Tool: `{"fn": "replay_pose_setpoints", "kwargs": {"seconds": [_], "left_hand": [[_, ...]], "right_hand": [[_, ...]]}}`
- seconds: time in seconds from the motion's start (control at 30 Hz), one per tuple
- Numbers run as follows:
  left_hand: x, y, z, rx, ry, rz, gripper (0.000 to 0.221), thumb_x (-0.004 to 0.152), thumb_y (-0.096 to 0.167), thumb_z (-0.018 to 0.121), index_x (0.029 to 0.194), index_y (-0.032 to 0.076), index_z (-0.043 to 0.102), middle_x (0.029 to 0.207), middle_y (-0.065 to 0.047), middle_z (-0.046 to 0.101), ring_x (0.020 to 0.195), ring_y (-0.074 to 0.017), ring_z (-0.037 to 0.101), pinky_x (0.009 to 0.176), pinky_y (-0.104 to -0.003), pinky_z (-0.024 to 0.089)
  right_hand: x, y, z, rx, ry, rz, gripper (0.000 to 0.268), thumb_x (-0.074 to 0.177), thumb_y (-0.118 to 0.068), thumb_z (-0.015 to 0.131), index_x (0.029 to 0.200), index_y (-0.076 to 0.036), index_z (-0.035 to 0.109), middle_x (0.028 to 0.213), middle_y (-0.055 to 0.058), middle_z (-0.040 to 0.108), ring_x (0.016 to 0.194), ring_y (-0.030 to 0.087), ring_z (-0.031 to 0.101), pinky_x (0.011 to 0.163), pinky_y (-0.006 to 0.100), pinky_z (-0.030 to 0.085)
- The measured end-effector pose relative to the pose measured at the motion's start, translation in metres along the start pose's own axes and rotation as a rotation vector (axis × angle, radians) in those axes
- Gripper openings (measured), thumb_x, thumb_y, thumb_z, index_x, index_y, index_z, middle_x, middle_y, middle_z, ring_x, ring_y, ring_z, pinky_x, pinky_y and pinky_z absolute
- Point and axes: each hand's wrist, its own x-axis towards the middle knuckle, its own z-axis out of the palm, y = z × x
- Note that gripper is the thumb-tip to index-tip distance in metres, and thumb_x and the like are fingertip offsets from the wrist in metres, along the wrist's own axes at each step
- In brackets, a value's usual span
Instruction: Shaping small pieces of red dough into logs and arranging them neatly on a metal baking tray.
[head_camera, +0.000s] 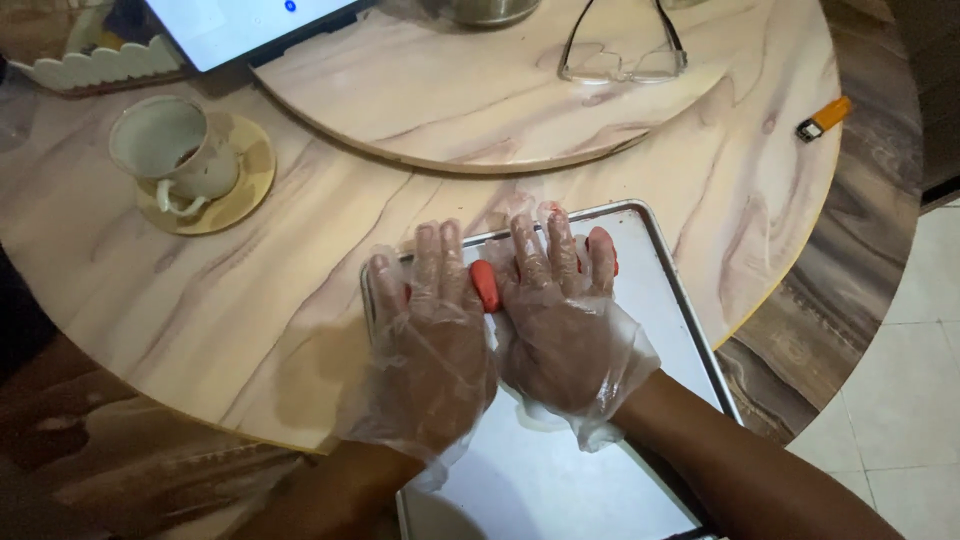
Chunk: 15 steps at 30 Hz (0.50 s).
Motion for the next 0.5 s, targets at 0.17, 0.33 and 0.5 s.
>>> {"fn": "replay_pose_setpoints", "kwargs": {"seconds": [0.17, 0.33, 0.5], "left_hand": [[0.000, 0.009, 0.011, -0.044, 0.010, -0.097, 0.075, 0.079, 0.040, 0.047, 0.150, 0.019, 0.051, 0.168, -0.022, 0.032, 0.156, -0.0434, 0.025, 0.121, -0.072, 0.019], [0.004, 0.012, 0.014, -0.088, 0.078, -0.116, 0.070, 0.087, 0.035, 0.042, 0.152, 0.010, 0.049, 0.165, -0.025, 0.033, 0.154, -0.0454, 0.026, 0.120, -0.070, 0.020], [0.004, 0.015, 0.014, -0.004, 0.079, -0.064, 0.070, 0.091, 0.033, 0.037, 0.155, 0.005, 0.046, 0.164, -0.026, 0.038, 0.153, -0.0454, 0.031, 0.119, -0.069, 0.025]], "right_hand": [[0.019, 0.002, -0.023, -0.175, 0.004, -0.099, 0.053, 0.074, -0.026, 0.062, 0.126, -0.018, 0.067, 0.142, 0.017, 0.061, 0.133, 0.045, 0.057, 0.106, 0.061, 0.040], [0.011, 0.003, -0.005, -0.095, -0.139, -0.017, 0.060, 0.082, -0.030, 0.055, 0.142, -0.023, 0.060, 0.155, 0.015, 0.051, 0.145, 0.048, 0.042, 0.114, 0.069, 0.028], [0.004, 0.003, 0.009, -0.026, 0.021, -0.045, 0.049, 0.093, -0.027, 0.058, 0.141, -0.023, 0.067, 0.160, 0.007, 0.043, 0.152, 0.038, 0.028, 0.121, 0.064, 0.019]]}}
